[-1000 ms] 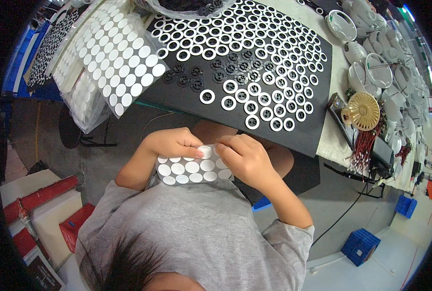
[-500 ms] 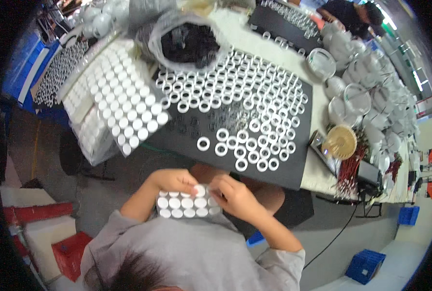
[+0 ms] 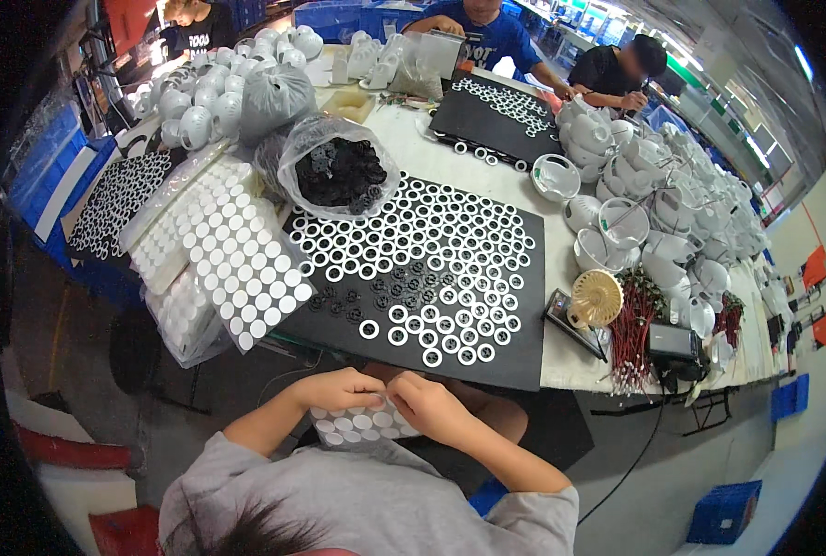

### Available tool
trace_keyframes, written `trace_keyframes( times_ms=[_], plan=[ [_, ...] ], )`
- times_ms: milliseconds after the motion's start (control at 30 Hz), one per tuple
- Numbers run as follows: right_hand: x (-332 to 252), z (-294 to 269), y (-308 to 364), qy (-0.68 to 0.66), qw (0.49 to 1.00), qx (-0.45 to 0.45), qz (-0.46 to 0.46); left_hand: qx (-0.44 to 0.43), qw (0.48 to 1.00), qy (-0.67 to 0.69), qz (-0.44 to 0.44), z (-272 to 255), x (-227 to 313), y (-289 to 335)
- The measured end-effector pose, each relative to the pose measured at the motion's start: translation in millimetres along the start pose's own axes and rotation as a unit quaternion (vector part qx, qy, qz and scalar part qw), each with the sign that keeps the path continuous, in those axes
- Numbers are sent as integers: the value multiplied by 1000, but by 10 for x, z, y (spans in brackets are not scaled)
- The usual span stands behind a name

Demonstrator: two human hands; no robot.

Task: The person peels white circular stickers from a transparent backing sheet and places them onto a black tray. The person handles the sheet with both hands, systematically removing stickers one by one and arranging them in rows on the tray.

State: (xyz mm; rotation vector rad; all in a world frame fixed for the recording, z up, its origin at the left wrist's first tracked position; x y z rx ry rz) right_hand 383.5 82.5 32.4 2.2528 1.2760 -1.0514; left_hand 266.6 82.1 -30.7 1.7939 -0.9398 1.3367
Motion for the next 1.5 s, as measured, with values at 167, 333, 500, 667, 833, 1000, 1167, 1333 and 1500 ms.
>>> trace_keyframes(
  times_ms=[167, 333, 500, 667, 833, 1000, 1167, 1333, 1500],
  plan=[
    [-117, 14, 37, 150, 986, 41, -63, -20, 996, 62, -61, -35, 115, 39],
    [-170, 47, 9, 203, 973, 59, -94, -7, 994, 106, -39, -44, -24, 77],
    [-184, 77, -18, 211, 969, 47, -121, -11, 986, 158, -49, -22, -104, 118],
    [-221, 72, -108, 200, 968, 16, -152, -10, 972, 231, -40, 4, -176, 155],
    [-201, 74, -253, 67, 992, -38, -100, -31, 965, 261, 11, 5, -93, 216],
    [-149, 97, -357, -75, 989, -127, 32, -58, 958, 276, 45, 13, -64, 290],
    [-189, 115, -433, -74, 977, -193, 48, -90, 969, 222, 66, 53, -170, 257],
    [-146, 134, -459, -71, 969, -221, 82, -99, 964, 237, 65, 70, -206, 202],
    [-144, 127, -533, -44, 961, -261, 86, -109, 963, 228, 92, 29, -198, 185]
  ],
)
Point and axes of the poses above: each hand's wrist, its own y-axis away from the middle knuckle, its own z-axis out of the palm, x = y × z, the point moved 6 cm from there along -y, towards the middle knuckle, and after that the axes turned 13 degrees about -x, right-handed, at the moved point
